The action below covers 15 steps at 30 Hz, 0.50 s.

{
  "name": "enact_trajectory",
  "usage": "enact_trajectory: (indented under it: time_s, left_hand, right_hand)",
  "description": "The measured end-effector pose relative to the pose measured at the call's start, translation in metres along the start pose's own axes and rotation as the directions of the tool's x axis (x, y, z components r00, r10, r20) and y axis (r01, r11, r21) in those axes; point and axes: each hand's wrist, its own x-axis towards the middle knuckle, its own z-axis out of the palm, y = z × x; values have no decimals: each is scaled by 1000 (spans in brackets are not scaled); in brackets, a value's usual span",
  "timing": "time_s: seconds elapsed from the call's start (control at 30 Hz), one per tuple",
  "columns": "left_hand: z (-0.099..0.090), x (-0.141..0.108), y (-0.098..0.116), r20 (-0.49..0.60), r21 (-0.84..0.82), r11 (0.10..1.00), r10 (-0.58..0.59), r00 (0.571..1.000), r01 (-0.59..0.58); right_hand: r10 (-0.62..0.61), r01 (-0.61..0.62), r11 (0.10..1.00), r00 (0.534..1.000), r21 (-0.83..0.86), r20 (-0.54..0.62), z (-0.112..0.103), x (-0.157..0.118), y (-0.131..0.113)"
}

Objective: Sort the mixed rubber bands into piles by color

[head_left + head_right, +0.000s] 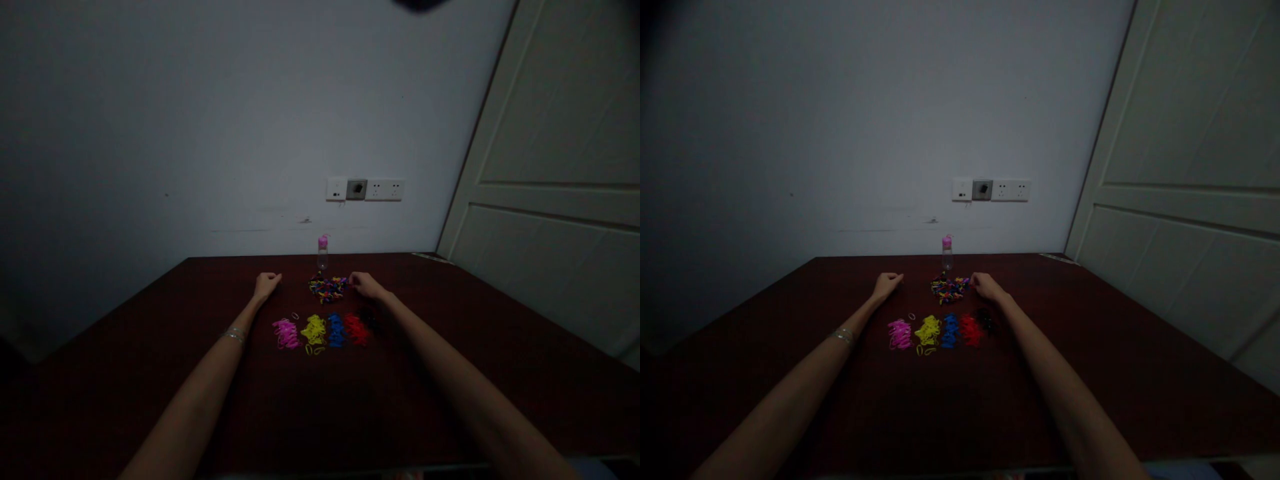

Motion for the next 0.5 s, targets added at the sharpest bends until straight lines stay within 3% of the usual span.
enact_trajectory:
  time_s: [0.3,0.5]
  left_hand:
    - [1,0,0,-3,5,1000,5,1000,-5]
    - [1,0,0,-14,2,1000,16,1000,-16]
  right_hand:
    - [24,-22,999,997,-25,73,-4,-1,-4]
    - [-17,20,996,999,-87,35,-1,-5,-1]
